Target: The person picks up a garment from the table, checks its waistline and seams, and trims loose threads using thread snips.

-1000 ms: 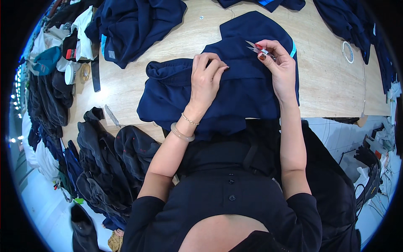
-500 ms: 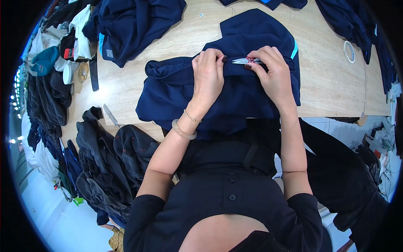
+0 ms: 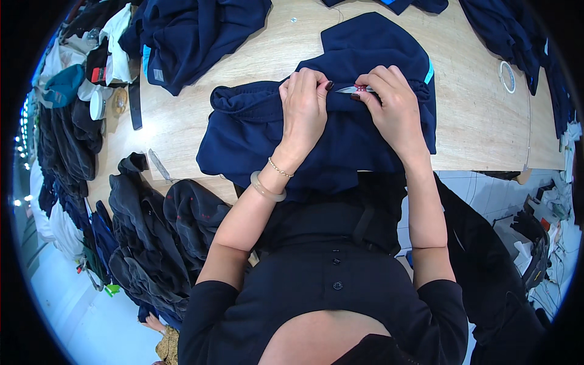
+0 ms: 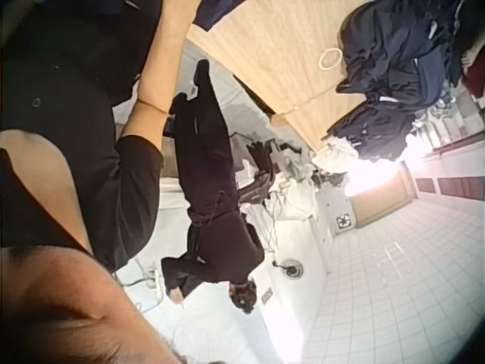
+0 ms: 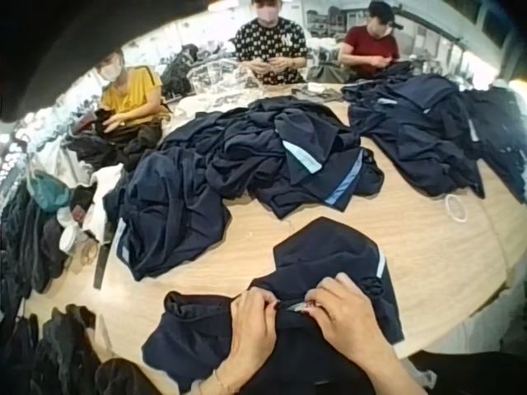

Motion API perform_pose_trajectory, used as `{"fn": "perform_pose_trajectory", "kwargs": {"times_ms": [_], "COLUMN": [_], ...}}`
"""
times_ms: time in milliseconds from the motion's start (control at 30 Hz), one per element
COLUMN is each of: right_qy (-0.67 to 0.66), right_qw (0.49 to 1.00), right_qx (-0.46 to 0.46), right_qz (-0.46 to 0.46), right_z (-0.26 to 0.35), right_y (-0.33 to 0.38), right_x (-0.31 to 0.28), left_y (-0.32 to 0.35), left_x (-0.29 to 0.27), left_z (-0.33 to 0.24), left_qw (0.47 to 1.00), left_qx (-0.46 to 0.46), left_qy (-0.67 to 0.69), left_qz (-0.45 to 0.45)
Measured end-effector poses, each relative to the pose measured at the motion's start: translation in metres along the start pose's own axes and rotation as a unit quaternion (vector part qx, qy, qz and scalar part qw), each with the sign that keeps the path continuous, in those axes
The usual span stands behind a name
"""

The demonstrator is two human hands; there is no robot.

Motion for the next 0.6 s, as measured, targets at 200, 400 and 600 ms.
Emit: {"fn": "perform_pose_trajectory", "kwargs": {"times_ms": [200, 400, 600], "right_qy": [-0.045, -0.050, -0.056], "right_qw": [0.998, 0.998, 0.998], "right_qx": [0.033, 0.033, 0.040], "right_qz": [0.001, 0.015, 0.012], "right_z": [-0.0038, -0.0028, -0.0079], "right_y": [0.0022, 0.0011, 0.0013], "right_x": [0.0019, 0.0064, 0.0076], "left_y": [-0.0011, -0.0004, -0.0006], "left_x": [-0.0015, -0.0012, -0.0019], "left_z": [0.0012, 0.0023, 0.0025], "left_qw": [1.000, 1.000, 0.999], "left_qx": [-0.010, -0.008, -0.018], "left_qy": [0.018, 0.016, 0.028], "left_qz": [-0.007, -0.009, -0.011]}}
Point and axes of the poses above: each hand's wrist, its own y-axis away from the middle knuckle, its own x-axis out of the palm, z = x × y, the point moved 3 cm from there along -y, towards the middle knuckle, and after that the axes turned 9 degrees about x, right-handed, at the moved point
